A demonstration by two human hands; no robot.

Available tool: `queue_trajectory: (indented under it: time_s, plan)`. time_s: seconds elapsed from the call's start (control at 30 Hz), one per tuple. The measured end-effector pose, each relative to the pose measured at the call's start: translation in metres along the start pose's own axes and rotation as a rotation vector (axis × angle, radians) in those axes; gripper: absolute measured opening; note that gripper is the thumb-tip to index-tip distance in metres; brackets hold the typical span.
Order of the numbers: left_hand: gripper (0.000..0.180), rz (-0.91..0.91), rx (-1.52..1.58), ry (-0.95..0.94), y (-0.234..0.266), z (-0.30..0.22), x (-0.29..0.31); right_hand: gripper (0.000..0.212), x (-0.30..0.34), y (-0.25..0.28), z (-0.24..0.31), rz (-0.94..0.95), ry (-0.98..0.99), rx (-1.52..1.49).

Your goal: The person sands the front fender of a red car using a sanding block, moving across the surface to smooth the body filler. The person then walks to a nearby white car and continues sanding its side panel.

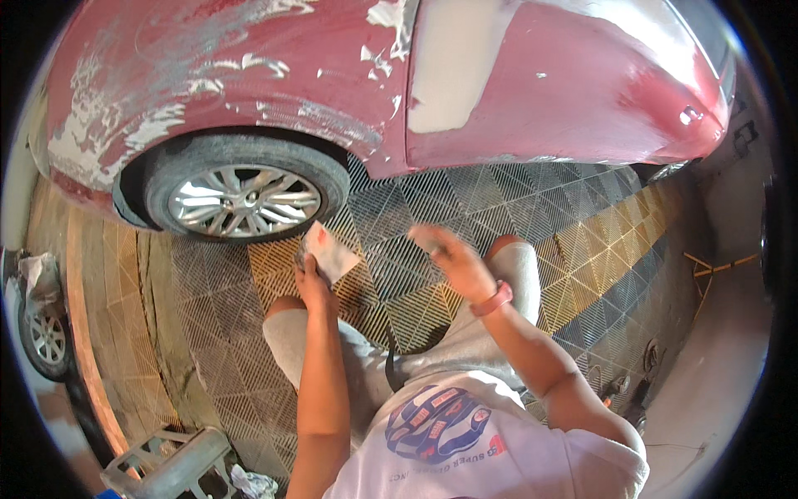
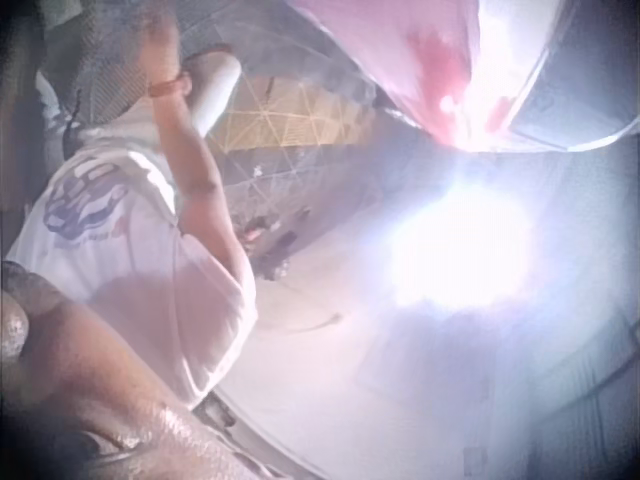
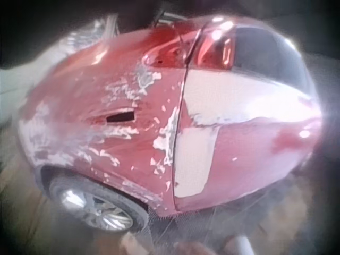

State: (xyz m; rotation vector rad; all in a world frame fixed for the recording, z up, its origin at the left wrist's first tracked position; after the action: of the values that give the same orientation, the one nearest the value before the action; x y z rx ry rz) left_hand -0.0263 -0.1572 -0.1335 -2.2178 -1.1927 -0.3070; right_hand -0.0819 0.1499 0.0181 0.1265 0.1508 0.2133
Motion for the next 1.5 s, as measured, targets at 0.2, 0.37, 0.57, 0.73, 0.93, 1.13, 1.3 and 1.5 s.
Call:
queue_trajectory:
  time_s: [0.2,0.37,0.57,0.73,0.93,1.13,1.3,1.5]
  plan:
    - [0.059,0.125,-0.118,0.235,0.001,0.041,-0.002,0.066,-0.075,0.076,0.094,-0.246,-0.232,-0.855]
    - [0.062,0.144,-0.180,0.215,-0.011,0.032,0.014,0.070,-0.111,0.058,0.244,-0.642,0.678,0.753]
    - [0.059,0.159,-0.155,0.196,-0.018,0.033,0.013,0.083,-0.157,0.041,0.252,-0.822,0.847,1.058]
    - [0.055,0.124,-0.178,0.197,-0.013,0.032,0.010,0.082,-0.153,0.032,0.196,-0.729,0.790,1.129]
    - [0.052,0.184,-0.103,0.217,-0.008,0.045,-0.003,0.083,-0.133,0.045,0.258,-0.798,0.798,1.004]
    - [0.051,0.211,-0.113,0.221,-0.015,0.044,0.001,0.082,-0.151,0.035,0.237,-0.699,0.860,1.111]
    - [0.052,0.173,-0.106,0.190,-0.018,0.036,0.007,0.087,-0.136,0.038,0.256,-0.747,0.795,1.083]
    - [0.054,0.198,-0.110,0.167,-0.018,0.039,0.005,0.084,-0.155,0.037,0.280,-0.770,0.853,1.045]
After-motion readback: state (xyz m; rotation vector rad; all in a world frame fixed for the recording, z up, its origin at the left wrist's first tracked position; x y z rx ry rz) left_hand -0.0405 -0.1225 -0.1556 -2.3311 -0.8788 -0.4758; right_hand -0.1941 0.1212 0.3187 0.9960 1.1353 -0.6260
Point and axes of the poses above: each hand's wrist, its own x-axis away from the middle knuckle, its own y-axis out of the back of the hand, z = x × y, the point moved 9 cm from there along -x, towards the middle knuckle, and after that the axes turned 10 degrees about -z, right-handed, at the moved point
